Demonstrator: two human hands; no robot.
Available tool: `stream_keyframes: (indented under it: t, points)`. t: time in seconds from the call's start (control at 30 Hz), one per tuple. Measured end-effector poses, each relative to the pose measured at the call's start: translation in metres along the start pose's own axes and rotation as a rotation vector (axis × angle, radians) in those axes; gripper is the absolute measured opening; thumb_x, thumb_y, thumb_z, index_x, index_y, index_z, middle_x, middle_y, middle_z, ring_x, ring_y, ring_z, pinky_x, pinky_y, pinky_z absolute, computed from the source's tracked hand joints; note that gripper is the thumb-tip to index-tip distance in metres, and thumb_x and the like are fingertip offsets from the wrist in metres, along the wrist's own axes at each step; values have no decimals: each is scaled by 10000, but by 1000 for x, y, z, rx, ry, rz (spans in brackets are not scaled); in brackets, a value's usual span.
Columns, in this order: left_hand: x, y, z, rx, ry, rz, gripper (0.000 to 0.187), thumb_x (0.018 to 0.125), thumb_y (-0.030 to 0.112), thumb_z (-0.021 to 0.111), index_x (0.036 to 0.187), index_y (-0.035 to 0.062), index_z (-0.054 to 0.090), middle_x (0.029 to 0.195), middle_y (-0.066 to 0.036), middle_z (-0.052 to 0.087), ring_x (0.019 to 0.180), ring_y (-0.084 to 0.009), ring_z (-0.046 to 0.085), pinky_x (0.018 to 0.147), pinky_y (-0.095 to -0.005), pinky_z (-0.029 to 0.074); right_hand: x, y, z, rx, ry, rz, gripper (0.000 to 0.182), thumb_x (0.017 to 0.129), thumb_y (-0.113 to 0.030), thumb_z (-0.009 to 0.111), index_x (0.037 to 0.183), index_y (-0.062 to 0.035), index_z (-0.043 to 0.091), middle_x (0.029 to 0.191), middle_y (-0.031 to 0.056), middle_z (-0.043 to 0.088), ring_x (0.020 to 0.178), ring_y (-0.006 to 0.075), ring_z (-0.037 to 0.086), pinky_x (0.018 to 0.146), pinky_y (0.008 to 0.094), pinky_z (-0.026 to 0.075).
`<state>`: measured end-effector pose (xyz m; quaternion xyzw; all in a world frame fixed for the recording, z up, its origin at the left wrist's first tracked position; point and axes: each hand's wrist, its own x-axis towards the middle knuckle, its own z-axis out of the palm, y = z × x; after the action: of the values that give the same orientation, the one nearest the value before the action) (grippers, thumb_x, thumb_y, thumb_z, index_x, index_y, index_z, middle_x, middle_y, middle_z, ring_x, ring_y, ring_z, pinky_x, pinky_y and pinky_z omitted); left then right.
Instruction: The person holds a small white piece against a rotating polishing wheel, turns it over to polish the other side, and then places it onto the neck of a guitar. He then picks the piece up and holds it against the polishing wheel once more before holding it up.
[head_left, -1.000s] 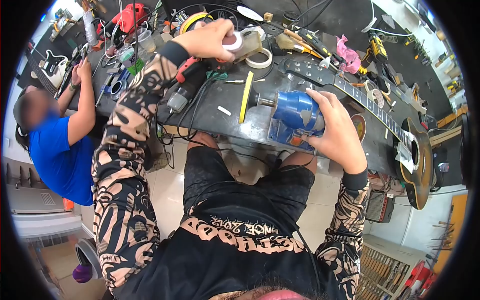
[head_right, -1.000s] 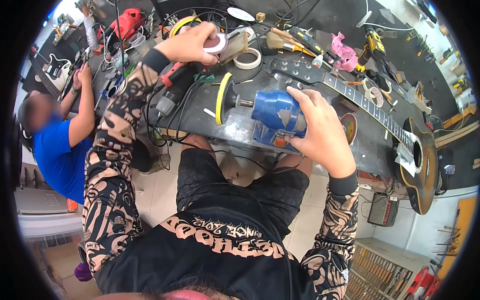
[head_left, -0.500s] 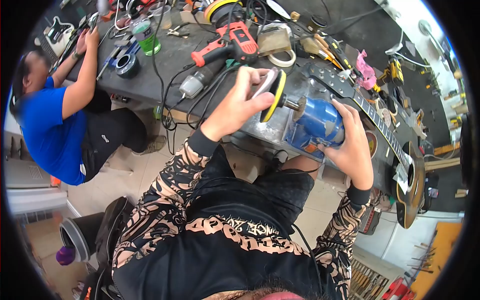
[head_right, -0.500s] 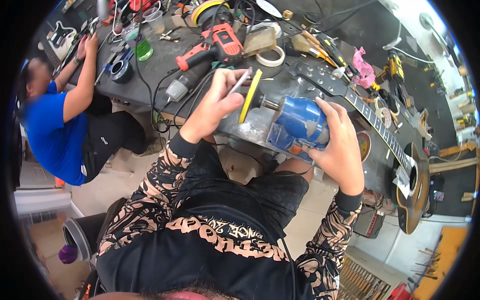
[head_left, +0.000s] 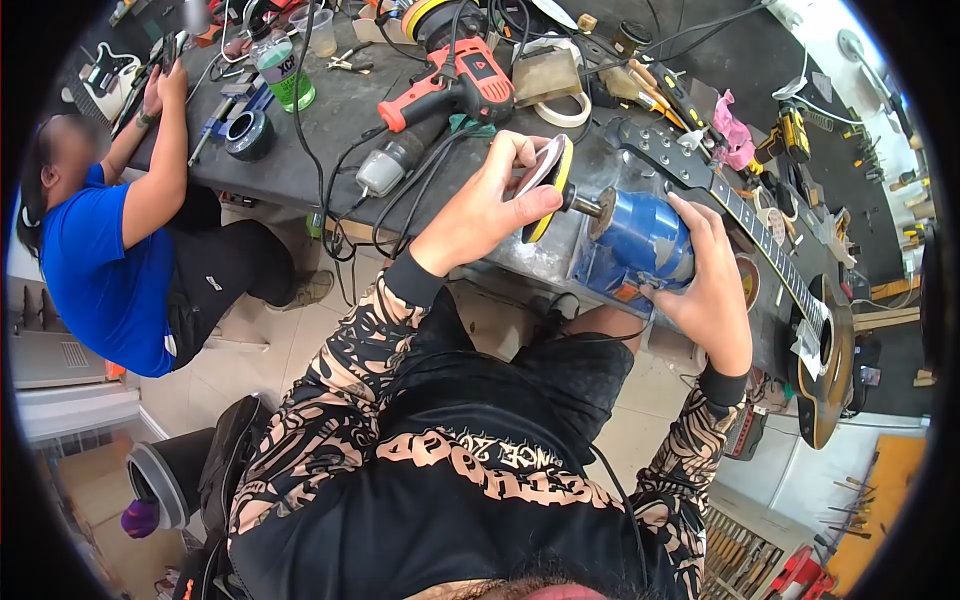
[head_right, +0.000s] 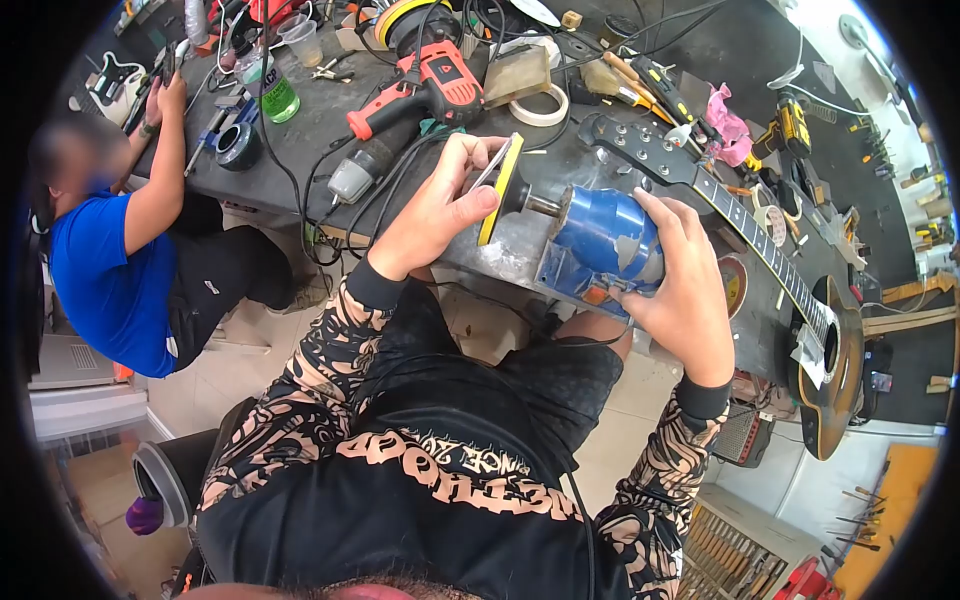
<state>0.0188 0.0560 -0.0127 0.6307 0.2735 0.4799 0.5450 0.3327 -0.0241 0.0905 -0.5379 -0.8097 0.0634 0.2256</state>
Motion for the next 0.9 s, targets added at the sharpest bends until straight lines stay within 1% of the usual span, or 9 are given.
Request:
stream_keyframes:
  t: [0.03, 0.1, 0.3, 0.43, 0.53, 0.6, 0.7, 0.8, 0.9]
  points:
    - [0, -1, 0, 0, -1, -3, 553, 1101, 468, 764, 1301, 88, 416, 1693, -227, 494, 1521, -273, 469, 1311, -448, 372, 0, 0, 0, -5, 0, -3, 1058, 628, -30, 944, 1623, -119, 598, 1524, 191, 636, 1403, 458, 635, 1182, 517, 531]
    - [1, -2, -1, 18, 8, 30, 600, 1086, 463, 841, 1270, 92, 407, 1620, -199, 534, 1380, -293, 577, 1221, -469, 487, 0, 1, 1, 0, 4, -8, 1056, 630, -31, 944, 1624, -120, 598, 1521, 191, 638, 1401, 456, 637, 1181, 516, 531]
    - [1, -2, -1, 44, -16, 47, 605, 1078, 457, 852, 1280, 94, 413, 1635, -198, 526, 1390, -315, 590, 1211, -477, 498, 0, 3, 1, 16, 10, -6, 1051, 635, -34, 945, 1623, -118, 597, 1511, 193, 641, 1396, 455, 641, 1182, 511, 532]
    - [-2, 1, 1, 57, -26, 19, 593, 1075, 438, 857, 1286, 94, 423, 1642, -184, 528, 1369, -308, 599, 1185, -477, 517, -1, 3, 2, 17, 14, -11, 1050, 636, -35, 943, 1624, -125, 598, 1514, 194, 641, 1400, 457, 639, 1182, 511, 533]
    - [-3, 4, 2, 33, -30, 10, 588, 1068, 420, 867, 1299, 89, 439, 1596, -142, 544, 1346, -291, 607, 1160, -470, 530, -1, 5, 2, 13, 17, -7, 1053, 633, -36, 939, 1625, -133, 600, 1516, 193, 640, 1401, 457, 638, 1180, 511, 533]
    - [-5, 7, 3, 10, -38, -52, 591, 1061, 414, 877, 1319, 84, 461, 1521, -104, 558, 1328, -273, 611, 1144, -458, 535, -2, 5, 3, 12, 19, -3, 1054, 631, -37, 938, 1625, -136, 600, 1517, 192, 639, 1401, 457, 637, 1179, 510, 534]
    - [-3, -2, 2, 55, -30, 18, 622, 1057, 435, 879, 1376, 80, 479, 1467, -83, 561, 1339, -273, 614, 1158, -454, 529, -1, 4, 2, 20, 14, 13, 1059, 628, -39, 935, 1627, -140, 600, 1521, 188, 639, 1402, 456, 638, 1182, 511, 531]
    - [-6, 0, 2, 28, -27, -28, 651, 1057, 454, 873, 1421, 79, 485, 1468, -88, 566, 1360, -282, 609, 1186, -455, 511, -2, 4, 2, 19, 10, 14, 1057, 634, -42, 938, 1630, -143, 599, 1522, 183, 639, 1406, 455, 635, 1185, 512, 528]
    - [-6, -1, 3, 53, -26, -18, 683, 1057, 476, 867, 1452, 74, 481, 1457, -96, 567, 1396, -291, 595, 1217, -465, 489, -2, 3, 1, 14, 17, 18, 1048, 641, -43, 939, 1627, -144, 602, 1523, 181, 639, 1409, 456, 634, 1186, 513, 527]
